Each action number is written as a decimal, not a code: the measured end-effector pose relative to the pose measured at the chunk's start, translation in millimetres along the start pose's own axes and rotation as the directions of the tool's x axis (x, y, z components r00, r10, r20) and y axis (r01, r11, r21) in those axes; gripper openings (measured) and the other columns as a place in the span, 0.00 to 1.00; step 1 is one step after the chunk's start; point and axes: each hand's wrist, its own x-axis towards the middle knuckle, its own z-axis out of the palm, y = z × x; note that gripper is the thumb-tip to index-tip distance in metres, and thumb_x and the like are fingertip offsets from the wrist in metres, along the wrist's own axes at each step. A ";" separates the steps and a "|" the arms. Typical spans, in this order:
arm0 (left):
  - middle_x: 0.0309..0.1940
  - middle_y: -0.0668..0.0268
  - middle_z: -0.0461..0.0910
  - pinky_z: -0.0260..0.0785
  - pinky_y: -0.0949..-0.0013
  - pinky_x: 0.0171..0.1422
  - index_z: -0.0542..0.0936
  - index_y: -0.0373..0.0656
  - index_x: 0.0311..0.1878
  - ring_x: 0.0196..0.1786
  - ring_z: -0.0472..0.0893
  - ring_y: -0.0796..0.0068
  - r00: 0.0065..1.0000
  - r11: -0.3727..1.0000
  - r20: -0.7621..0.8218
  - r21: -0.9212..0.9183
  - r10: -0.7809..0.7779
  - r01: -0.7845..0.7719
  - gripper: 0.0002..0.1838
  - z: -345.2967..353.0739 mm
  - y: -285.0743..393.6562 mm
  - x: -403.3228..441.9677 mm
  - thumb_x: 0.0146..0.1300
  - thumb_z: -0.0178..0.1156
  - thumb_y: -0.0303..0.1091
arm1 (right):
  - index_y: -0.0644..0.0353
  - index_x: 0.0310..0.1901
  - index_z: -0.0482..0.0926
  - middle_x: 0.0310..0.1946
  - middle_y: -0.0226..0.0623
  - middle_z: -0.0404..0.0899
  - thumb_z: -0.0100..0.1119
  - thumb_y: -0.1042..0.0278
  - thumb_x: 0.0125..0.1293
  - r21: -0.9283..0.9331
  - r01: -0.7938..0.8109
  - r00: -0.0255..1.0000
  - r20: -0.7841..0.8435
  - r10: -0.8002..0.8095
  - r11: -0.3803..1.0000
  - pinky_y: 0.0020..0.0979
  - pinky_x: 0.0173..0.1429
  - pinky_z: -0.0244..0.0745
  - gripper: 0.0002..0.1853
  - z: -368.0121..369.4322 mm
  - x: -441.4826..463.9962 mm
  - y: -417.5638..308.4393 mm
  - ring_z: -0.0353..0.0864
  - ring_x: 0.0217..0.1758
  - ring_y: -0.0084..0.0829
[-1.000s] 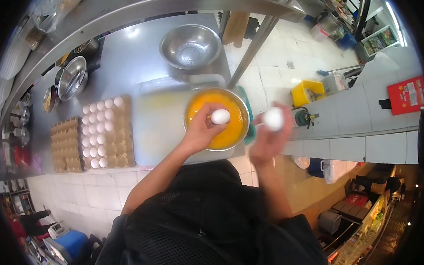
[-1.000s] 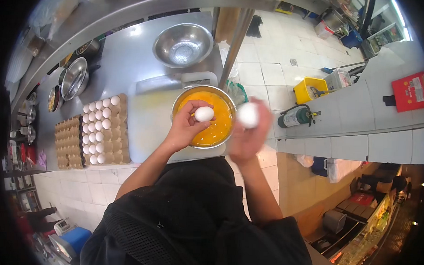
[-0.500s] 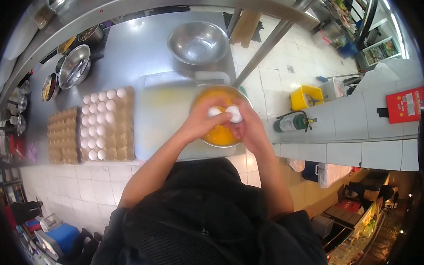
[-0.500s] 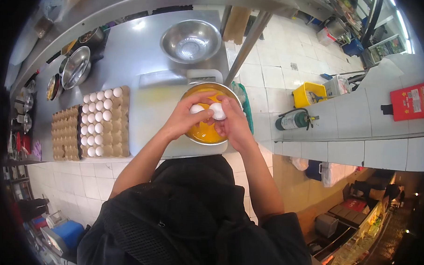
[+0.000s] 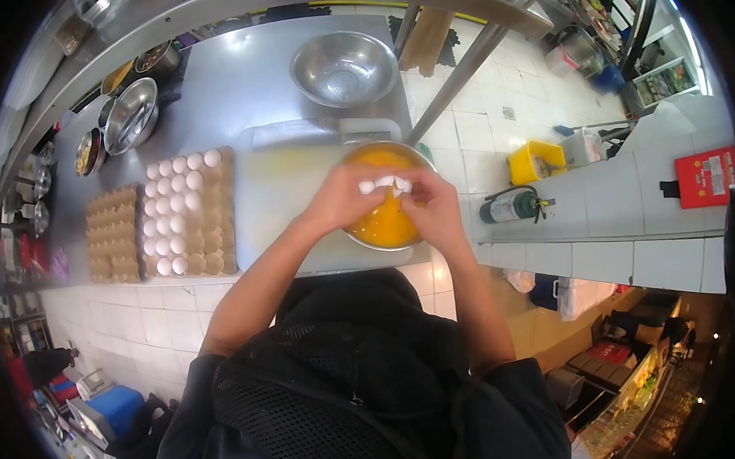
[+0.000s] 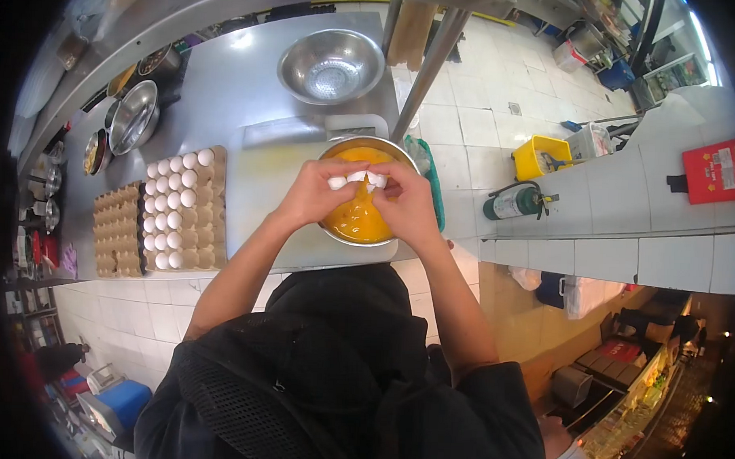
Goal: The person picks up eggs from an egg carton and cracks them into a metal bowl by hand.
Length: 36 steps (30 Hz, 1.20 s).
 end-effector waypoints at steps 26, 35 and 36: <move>0.56 0.58 0.83 0.76 0.50 0.59 0.83 0.50 0.55 0.57 0.83 0.51 0.962 0.268 -0.208 0.931 -0.174 0.250 0.21 -240.8 -112.6 -45.9 0.56 0.65 0.30 | 0.54 0.81 0.53 0.71 0.54 0.66 0.73 0.64 0.65 0.376 -0.370 0.759 -0.405 0.510 0.850 0.38 0.44 0.83 0.48 -73.3 -4.3 163.3 0.84 0.50 0.37; 0.44 0.61 0.88 0.78 0.69 0.49 0.82 0.39 0.61 0.45 0.85 0.72 0.739 0.870 -0.596 0.130 -0.315 0.476 0.22 -243.8 -53.6 -42.4 0.64 0.69 0.33 | 0.60 0.65 0.76 0.57 0.40 0.79 0.66 0.73 0.68 0.066 -0.017 0.793 -0.607 0.054 0.998 0.26 0.46 0.78 0.24 -67.8 -14.1 67.7 0.79 0.43 0.23; 0.44 0.62 0.87 0.77 0.72 0.47 0.81 0.37 0.61 0.44 0.83 0.76 0.771 0.906 -0.523 -0.008 -0.364 0.422 0.21 -220.1 -35.2 -39.4 0.65 0.68 0.32 | 0.60 0.65 0.76 0.57 0.40 0.79 0.66 0.73 0.68 0.071 -0.009 0.796 -0.603 0.050 0.997 0.26 0.46 0.78 0.24 -62.8 -15.8 51.1 0.79 0.43 0.23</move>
